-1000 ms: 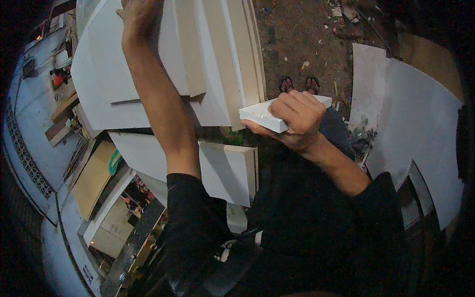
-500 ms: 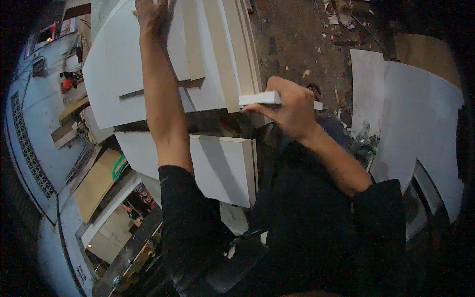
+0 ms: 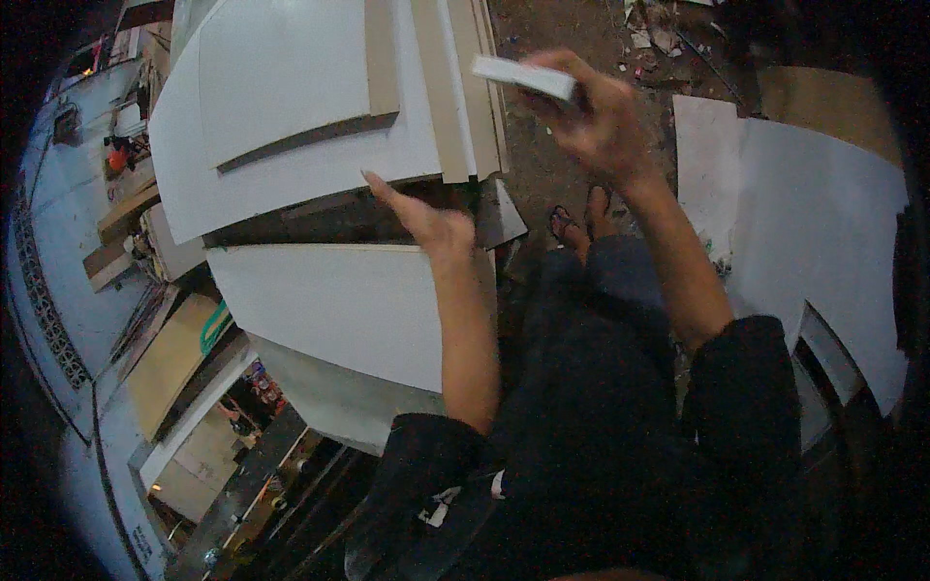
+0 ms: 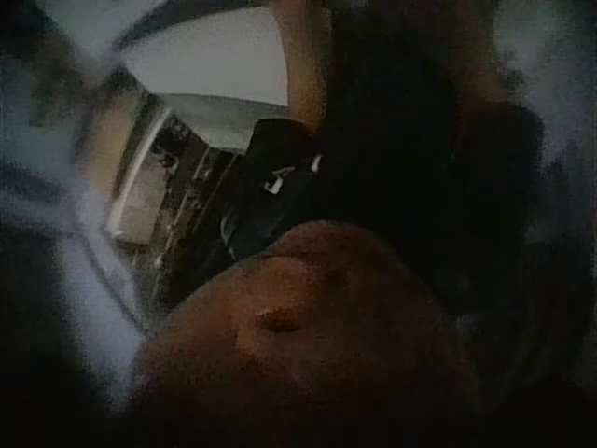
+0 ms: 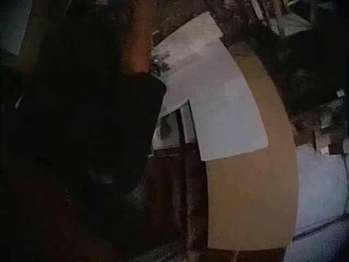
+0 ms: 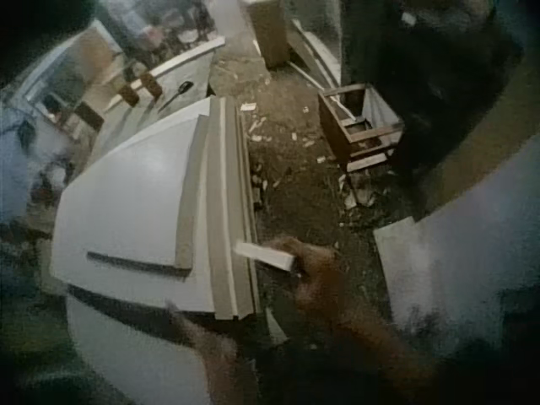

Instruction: The person sands the edges of white wooden panels using a sanding block, handling several panels from a stack one at a time and wiping the dust off with their hands.

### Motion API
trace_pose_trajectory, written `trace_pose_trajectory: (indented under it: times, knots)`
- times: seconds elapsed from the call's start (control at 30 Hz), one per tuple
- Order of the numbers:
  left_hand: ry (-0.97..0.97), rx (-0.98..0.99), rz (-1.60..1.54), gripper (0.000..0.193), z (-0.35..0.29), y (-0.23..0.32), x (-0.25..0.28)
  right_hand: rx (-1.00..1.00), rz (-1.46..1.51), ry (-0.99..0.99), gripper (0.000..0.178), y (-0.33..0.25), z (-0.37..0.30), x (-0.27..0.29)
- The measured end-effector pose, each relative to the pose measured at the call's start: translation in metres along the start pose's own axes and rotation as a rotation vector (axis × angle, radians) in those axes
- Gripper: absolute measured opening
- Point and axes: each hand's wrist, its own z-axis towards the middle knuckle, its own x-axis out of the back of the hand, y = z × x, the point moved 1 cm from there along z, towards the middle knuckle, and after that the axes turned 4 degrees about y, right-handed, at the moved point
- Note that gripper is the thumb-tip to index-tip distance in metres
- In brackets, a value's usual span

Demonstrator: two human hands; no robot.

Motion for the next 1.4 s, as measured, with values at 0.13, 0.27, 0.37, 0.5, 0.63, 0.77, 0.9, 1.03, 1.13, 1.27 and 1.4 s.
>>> trace_pose_trajectory:
  times: [0.13, 0.27, 0.37, 0.5, 0.63, 0.77, 0.9, 1.03, 1.13, 1.27, 1.4]
  knots:
    - [0.101, -0.146, -0.05, 0.08, -0.005, 0.002, -0.026, 0.102, -0.073, -0.061, 0.031, 0.007, 0.047, -0.018]
    - [0.196, -0.228, 0.002, 0.081, 0.007, -0.001, -0.022, 0.141, -0.07, -0.09, 0.035, -0.012, 0.002, -0.026]
    - [0.182, -0.318, 0.053, 0.082, -0.001, 0.008, -0.014, 0.049, -0.065, -0.126, 0.039, -0.042, -0.049, -0.027]
    - [0.209, -0.183, 0.066, 0.079, -0.003, 0.005, -0.031, 0.217, -0.187, 0.062, 0.037, -0.014, 0.016, -0.028]
    - [0.257, -0.293, 0.119, 0.076, 0.002, 0.004, -0.019, 0.107, -0.196, -0.024, 0.031, -0.015, 0.019, -0.029]
    - [0.23, -0.198, 0.07, 0.076, -0.006, 0.006, -0.021, -0.038, -0.103, -0.129, 0.032, -0.037, -0.036, -0.023]
    - [0.218, -0.171, 0.067, 0.076, -0.006, 0.013, -0.019, -0.067, -0.161, -0.075, 0.034, -0.029, 0.034, -0.026]
    - [0.257, -0.127, 0.077, 0.08, 0.001, 0.006, -0.013, -0.047, -0.066, -0.053, 0.039, -0.033, -0.037, -0.027]
    - [0.263, -0.104, 0.1, 0.084, -0.004, 0.001, -0.006, -0.001, -0.074, -0.059, 0.039, -0.026, -0.049, -0.024]
    - [0.243, -0.124, 0.142, 0.084, -0.002, 0.003, -0.005, 0.094, -0.159, 0.097, 0.035, 0.003, 0.036, -0.036]
    - [0.237, -0.127, 0.147, 0.084, 0.006, 0.0, -0.007, 0.03, -0.149, 0.03, 0.034, -0.001, 0.003, -0.033]
